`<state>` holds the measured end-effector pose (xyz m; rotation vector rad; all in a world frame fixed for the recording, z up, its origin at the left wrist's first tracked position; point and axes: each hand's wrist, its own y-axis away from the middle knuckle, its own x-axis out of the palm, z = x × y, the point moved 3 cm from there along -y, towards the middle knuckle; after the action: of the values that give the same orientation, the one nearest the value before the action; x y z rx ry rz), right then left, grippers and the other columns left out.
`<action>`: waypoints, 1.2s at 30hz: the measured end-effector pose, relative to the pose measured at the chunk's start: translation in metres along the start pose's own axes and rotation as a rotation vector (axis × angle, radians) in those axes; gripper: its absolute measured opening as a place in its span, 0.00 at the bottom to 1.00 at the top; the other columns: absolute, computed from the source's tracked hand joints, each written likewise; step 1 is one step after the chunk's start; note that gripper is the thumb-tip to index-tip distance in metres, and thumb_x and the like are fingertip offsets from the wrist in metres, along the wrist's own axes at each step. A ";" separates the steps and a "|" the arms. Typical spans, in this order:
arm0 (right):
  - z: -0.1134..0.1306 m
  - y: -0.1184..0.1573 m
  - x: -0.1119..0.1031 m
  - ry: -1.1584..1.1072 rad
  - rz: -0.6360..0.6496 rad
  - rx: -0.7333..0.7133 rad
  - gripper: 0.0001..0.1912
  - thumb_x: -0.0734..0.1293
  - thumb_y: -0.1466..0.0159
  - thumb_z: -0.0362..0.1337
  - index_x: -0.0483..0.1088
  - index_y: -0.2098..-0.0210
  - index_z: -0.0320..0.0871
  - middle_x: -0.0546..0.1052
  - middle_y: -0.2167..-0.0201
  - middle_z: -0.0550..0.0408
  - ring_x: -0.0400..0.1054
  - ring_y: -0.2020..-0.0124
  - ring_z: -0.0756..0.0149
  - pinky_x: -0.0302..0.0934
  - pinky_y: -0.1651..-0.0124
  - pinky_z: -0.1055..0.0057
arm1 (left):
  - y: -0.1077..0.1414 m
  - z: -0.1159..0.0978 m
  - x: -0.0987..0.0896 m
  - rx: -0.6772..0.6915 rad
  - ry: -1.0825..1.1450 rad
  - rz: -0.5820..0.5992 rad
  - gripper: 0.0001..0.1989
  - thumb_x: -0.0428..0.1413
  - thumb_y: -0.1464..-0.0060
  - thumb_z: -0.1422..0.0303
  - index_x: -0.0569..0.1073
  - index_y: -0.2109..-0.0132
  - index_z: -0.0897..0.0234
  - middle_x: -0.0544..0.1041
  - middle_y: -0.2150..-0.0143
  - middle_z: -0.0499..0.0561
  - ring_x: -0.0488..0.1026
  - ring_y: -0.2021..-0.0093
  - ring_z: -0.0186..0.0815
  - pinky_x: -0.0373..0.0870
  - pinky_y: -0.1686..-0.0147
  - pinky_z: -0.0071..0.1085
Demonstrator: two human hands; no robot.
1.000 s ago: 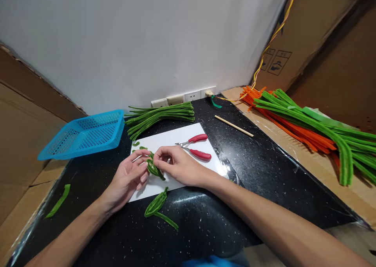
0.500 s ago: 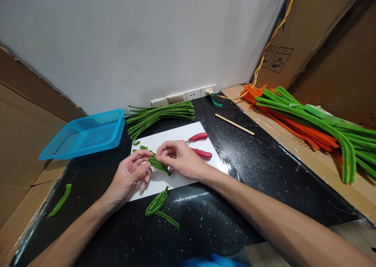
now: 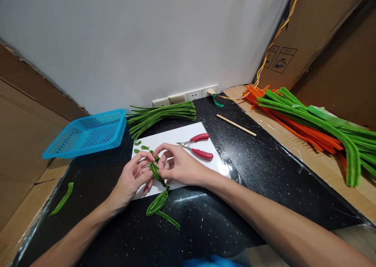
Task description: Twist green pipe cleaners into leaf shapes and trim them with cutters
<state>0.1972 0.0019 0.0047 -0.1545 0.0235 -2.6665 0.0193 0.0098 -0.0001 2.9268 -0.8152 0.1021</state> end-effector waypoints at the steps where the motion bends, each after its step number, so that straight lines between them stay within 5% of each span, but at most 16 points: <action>1: 0.000 0.000 0.001 0.007 0.001 0.002 0.20 0.71 0.44 0.27 0.69 0.52 0.44 0.75 0.69 0.62 0.69 0.72 0.71 0.65 0.66 0.73 | 0.000 0.001 0.000 0.004 0.001 -0.001 0.22 0.69 0.44 0.58 0.66 0.54 0.61 0.74 0.63 0.46 0.69 0.82 0.24 0.65 0.84 0.21; 17: 0.005 0.002 0.005 0.104 -0.023 0.013 0.15 0.68 0.46 0.26 0.68 0.59 0.44 0.69 0.68 0.61 0.63 0.74 0.73 0.57 0.78 0.80 | 0.002 -0.002 0.005 -0.030 -0.036 -0.076 0.22 0.72 0.48 0.66 0.65 0.57 0.60 0.74 0.68 0.44 0.73 0.81 0.28 0.73 0.85 0.23; 25: 0.009 0.001 -0.001 0.082 -0.025 -0.074 0.15 0.69 0.44 0.24 0.68 0.60 0.43 0.70 0.66 0.60 0.65 0.70 0.72 0.62 0.72 0.79 | 0.001 -0.001 0.001 -0.060 -0.016 0.076 0.22 0.69 0.42 0.63 0.64 0.50 0.60 0.78 0.64 0.48 0.79 0.76 0.33 0.76 0.80 0.23; 29: 0.006 0.000 -0.001 -0.023 -0.025 0.006 0.13 0.69 0.40 0.29 0.68 0.56 0.45 0.70 0.64 0.59 0.68 0.73 0.71 0.63 0.78 0.78 | 0.000 -0.003 0.001 -0.042 0.003 -0.001 0.24 0.71 0.45 0.65 0.65 0.51 0.61 0.78 0.64 0.46 0.77 0.79 0.29 0.72 0.84 0.20; 36: 0.000 -0.002 -0.002 -0.076 0.009 0.012 0.17 0.76 0.36 0.44 0.70 0.54 0.44 0.76 0.71 0.58 0.72 0.73 0.67 0.67 0.76 0.76 | 0.000 -0.008 -0.004 0.008 0.061 -0.115 0.24 0.70 0.44 0.64 0.67 0.48 0.63 0.78 0.64 0.47 0.76 0.80 0.29 0.71 0.86 0.21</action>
<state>0.1981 0.0051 0.0041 -0.2517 -0.0156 -2.6492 0.0159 0.0126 0.0077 2.9542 -0.6375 0.1855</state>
